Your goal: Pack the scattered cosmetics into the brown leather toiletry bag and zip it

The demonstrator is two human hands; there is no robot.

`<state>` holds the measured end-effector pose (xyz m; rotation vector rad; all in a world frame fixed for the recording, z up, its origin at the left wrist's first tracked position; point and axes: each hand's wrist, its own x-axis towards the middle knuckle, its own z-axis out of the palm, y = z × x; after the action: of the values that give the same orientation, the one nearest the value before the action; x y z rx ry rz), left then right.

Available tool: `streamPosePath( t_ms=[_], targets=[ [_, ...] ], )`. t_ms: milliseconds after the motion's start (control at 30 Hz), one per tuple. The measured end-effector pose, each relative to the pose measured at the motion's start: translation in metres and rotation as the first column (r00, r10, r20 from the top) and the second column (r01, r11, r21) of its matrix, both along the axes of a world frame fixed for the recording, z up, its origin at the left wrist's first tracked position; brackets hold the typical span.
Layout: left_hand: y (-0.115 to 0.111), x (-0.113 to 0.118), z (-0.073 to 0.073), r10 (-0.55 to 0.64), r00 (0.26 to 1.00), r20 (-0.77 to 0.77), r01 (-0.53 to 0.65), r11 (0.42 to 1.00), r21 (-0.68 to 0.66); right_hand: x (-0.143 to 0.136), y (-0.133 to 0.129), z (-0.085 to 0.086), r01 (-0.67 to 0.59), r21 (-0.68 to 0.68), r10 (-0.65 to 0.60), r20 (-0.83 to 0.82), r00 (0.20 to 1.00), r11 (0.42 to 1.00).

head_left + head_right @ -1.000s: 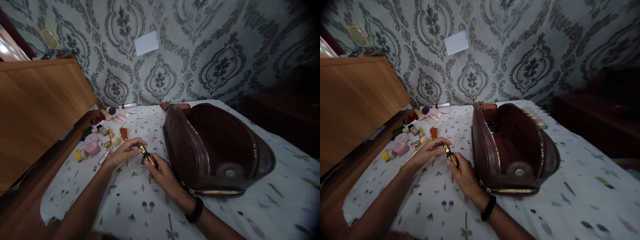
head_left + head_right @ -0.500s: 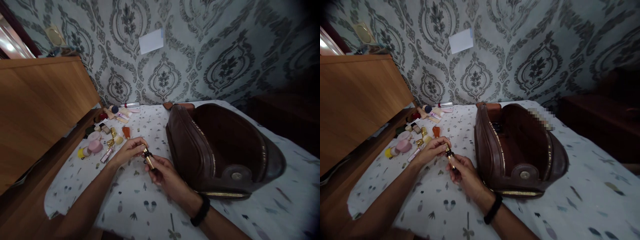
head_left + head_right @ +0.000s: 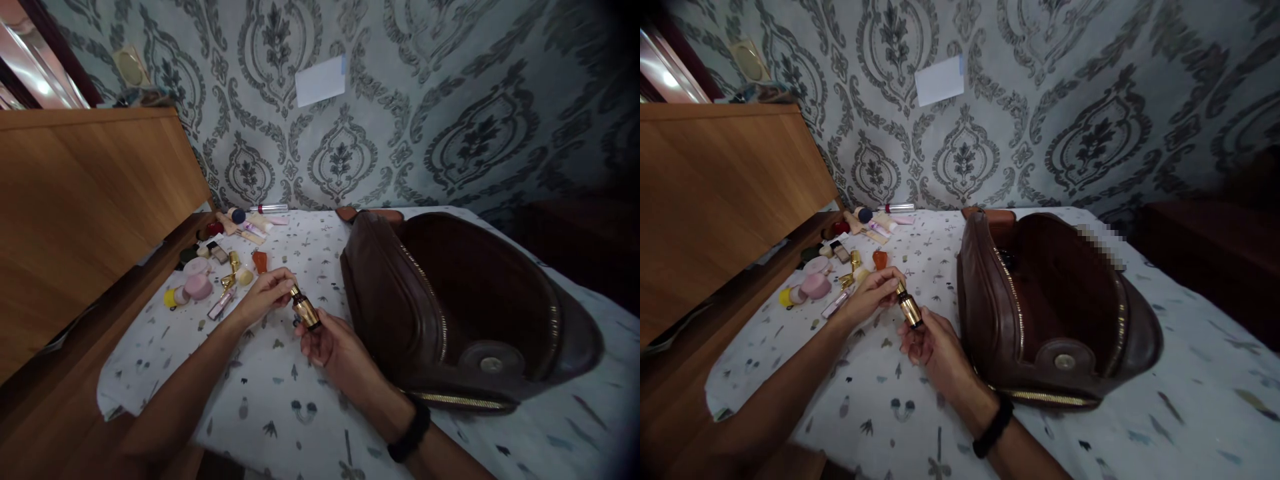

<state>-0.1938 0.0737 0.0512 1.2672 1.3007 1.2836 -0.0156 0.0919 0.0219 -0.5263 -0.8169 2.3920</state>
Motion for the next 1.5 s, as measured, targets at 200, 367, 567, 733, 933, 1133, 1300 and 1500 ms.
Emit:
streamPosePath(
  t_ms=[200,367,567,733,933,1133,1300,1500],
  targets=[
    [0.003,0.001,0.001,0.073,0.997,-0.012,-0.073,0.997,0.013,0.0,0.001,-0.005,-0.005,0.001,0.005,0.008,1.0,1.0],
    [0.004,0.002,0.002,0.09,0.995,-0.042,-0.088,0.995,0.043,0.0,0.0,-0.007,-0.02,0.036,0.019,0.026,0.999,0.999],
    [0.005,0.0,-0.002,0.09,0.99,-0.11,-0.084,0.995,0.06,0.001,-0.001,-0.002,-0.017,0.059,0.015,0.051,0.999,0.998],
    [0.007,-0.003,-0.005,0.071,0.984,-0.166,-0.061,0.996,0.067,0.001,-0.001,-0.001,-0.033,0.082,0.026,0.086,0.996,0.996],
    [0.005,-0.002,-0.003,0.051,0.986,-0.162,-0.041,0.997,0.062,0.001,0.0,-0.003,-0.031,0.086,0.023,0.091,0.996,0.996],
    [0.001,-0.001,0.002,0.002,0.993,-0.116,0.004,0.999,0.052,0.002,0.0,-0.003,-0.015,0.053,0.011,0.081,0.997,0.998],
    [-0.003,-0.002,0.006,-0.043,0.995,-0.085,0.049,0.997,0.06,0.001,-0.001,-0.003,0.001,0.033,-0.003,0.061,0.998,0.999],
    [-0.004,-0.007,0.001,-0.031,0.996,-0.083,0.04,0.994,0.099,0.0,-0.001,-0.004,0.049,0.022,-0.05,0.058,0.997,0.999]
  ],
)
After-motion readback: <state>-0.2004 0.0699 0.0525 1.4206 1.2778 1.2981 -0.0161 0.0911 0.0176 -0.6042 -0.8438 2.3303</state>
